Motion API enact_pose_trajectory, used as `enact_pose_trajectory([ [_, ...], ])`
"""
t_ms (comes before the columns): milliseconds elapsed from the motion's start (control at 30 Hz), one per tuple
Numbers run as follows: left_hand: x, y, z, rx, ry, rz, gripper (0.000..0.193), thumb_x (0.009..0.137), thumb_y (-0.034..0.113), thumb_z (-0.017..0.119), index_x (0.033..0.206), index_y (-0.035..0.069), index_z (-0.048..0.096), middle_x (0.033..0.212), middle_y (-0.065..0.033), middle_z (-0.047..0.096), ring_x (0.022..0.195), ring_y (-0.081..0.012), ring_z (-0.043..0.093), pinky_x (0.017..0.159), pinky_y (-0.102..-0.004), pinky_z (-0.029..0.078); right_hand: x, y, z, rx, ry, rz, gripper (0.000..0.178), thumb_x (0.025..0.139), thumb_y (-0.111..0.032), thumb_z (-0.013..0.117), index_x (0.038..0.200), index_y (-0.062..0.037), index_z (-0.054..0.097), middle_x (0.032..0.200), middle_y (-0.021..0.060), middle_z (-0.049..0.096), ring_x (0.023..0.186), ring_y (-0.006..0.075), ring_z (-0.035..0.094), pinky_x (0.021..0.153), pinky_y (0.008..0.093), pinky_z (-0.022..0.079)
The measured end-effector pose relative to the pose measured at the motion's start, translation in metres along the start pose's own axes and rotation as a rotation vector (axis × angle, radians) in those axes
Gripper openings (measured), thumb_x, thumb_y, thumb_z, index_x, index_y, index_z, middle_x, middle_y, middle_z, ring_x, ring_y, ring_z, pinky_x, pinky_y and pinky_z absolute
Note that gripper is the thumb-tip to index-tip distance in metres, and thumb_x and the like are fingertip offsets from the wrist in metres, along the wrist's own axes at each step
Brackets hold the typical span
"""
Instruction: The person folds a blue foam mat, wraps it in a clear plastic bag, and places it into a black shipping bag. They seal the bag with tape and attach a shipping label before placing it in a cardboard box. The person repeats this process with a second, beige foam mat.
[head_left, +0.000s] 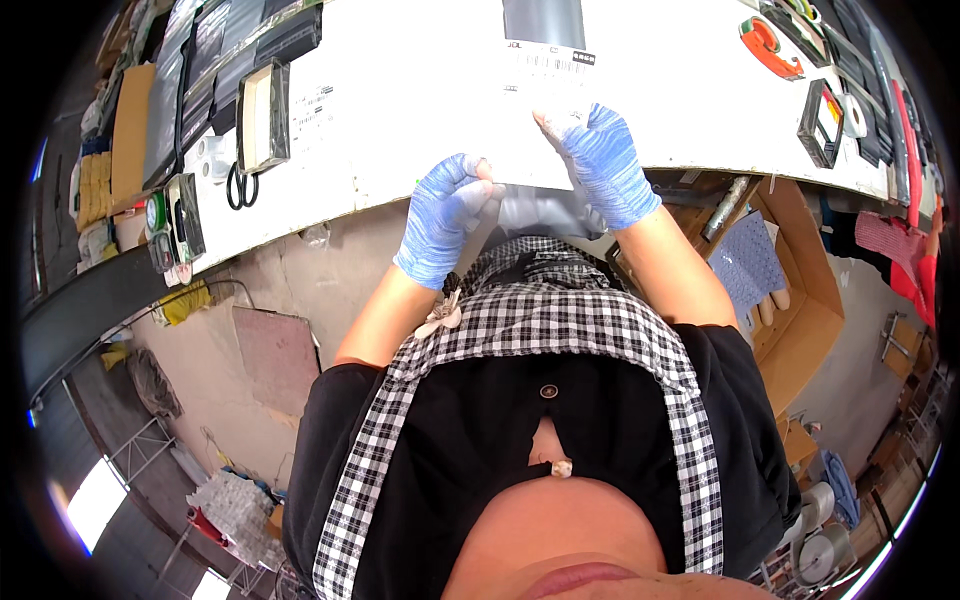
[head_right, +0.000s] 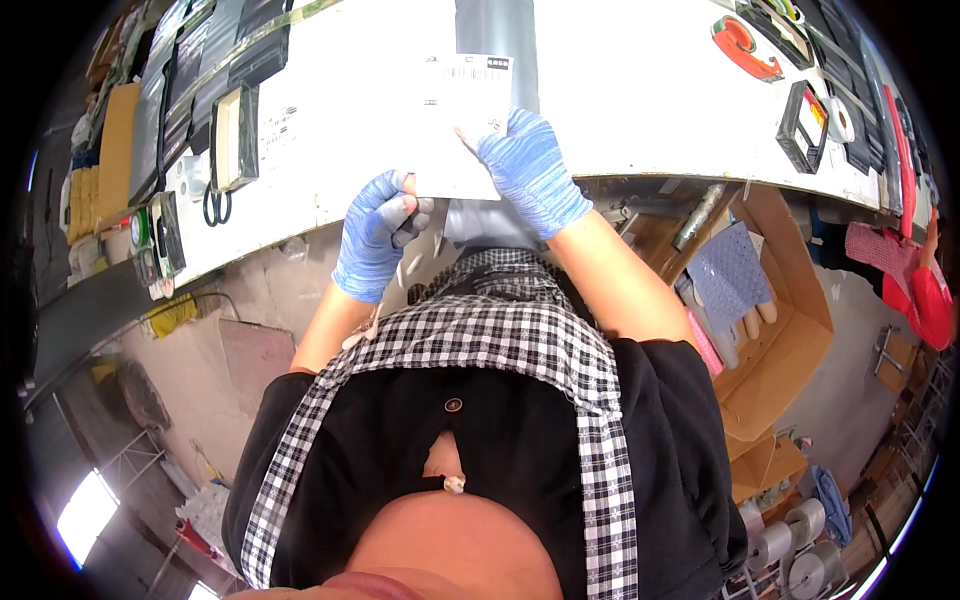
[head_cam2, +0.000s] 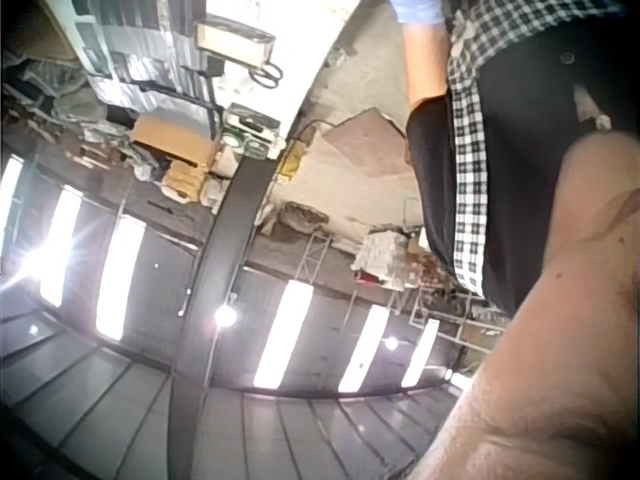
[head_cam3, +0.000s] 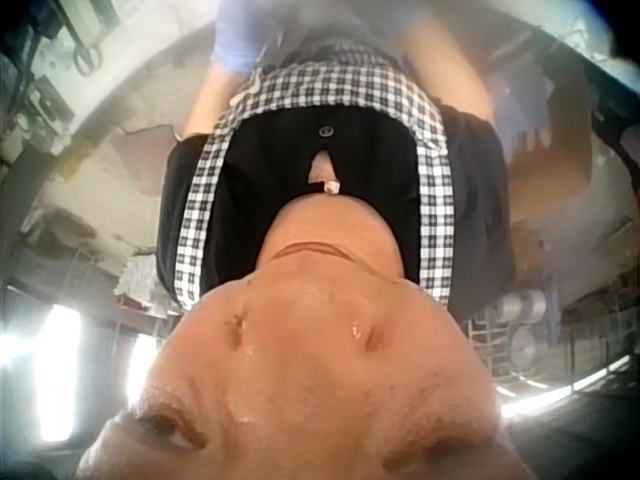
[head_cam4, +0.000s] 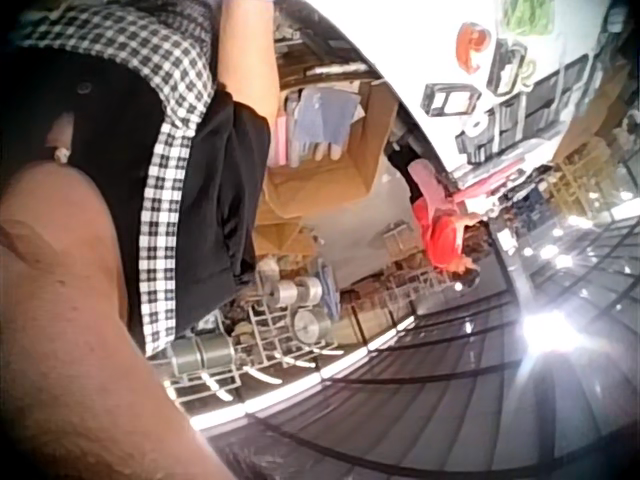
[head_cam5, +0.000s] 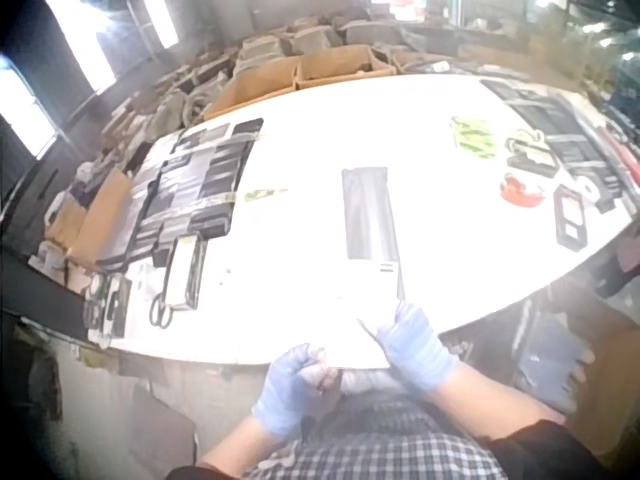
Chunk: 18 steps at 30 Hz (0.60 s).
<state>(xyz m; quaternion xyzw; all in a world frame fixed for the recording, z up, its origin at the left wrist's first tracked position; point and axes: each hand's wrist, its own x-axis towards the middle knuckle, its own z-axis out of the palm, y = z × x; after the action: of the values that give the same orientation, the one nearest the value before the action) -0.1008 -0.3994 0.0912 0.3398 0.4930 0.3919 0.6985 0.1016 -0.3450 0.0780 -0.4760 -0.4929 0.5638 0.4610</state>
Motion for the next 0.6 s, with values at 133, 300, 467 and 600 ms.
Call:
enact_pose_trajectory([
  [133,-0.006,0.005,0.010,-0.005,0.055,-0.008,0.006,0.085,0.011,0.065,0.089,0.007,0.064,0.078,0.0008,0.063,0.069,-0.0066,0.055,0.062,-0.0210,0.045,-0.003,0.000,0.000,-0.022,-0.006,0.040,0.029,0.094,-0.024,0.067,0.105,0.0021,0.069,0.088,0.0132,0.072,0.077,0.0169,0.069,0.067,0.0295,0.055],
  [300,-0.006,-0.001,0.006,0.013,0.056,0.006,0.007,0.084,0.005,0.065,0.091,0.005,0.065,0.080,-0.0007,0.065,0.071,-0.0083,0.058,0.066,-0.0232,0.049,-0.003,0.004,0.001,-0.072,-0.028,-0.052,0.030,0.095,-0.026,0.066,0.104,0.0020,0.068,0.084,0.0137,0.070,0.075,0.0176,0.068,0.065,0.0296,0.055],
  [467,-0.005,-0.006,0.001,0.032,0.033,0.027,0.006,0.085,0.007,0.064,0.091,0.005,0.066,0.081,-0.0019,0.066,0.073,-0.0091,0.060,0.068,-0.0235,0.050,-0.002,0.008,-0.001,-0.213,-0.044,-0.165,0.029,0.095,-0.025,0.065,0.104,0.0022,0.068,0.084,0.0136,0.069,0.076,0.0183,0.069,0.065,0.0309,0.056],
  [600,-0.005,-0.004,0.004,0.051,0.010,0.031,0.007,0.085,0.008,0.064,0.091,0.004,0.066,0.082,-0.0034,0.067,0.075,-0.0101,0.062,0.069,-0.0239,0.051,-0.005,0.002,-0.003,0.054,-0.090,0.117,0.036,0.094,-0.023,0.067,0.118,0.0024,0.061,0.102,0.0142,0.068,0.094,0.0196,0.066,0.082,0.0310,0.055],
])
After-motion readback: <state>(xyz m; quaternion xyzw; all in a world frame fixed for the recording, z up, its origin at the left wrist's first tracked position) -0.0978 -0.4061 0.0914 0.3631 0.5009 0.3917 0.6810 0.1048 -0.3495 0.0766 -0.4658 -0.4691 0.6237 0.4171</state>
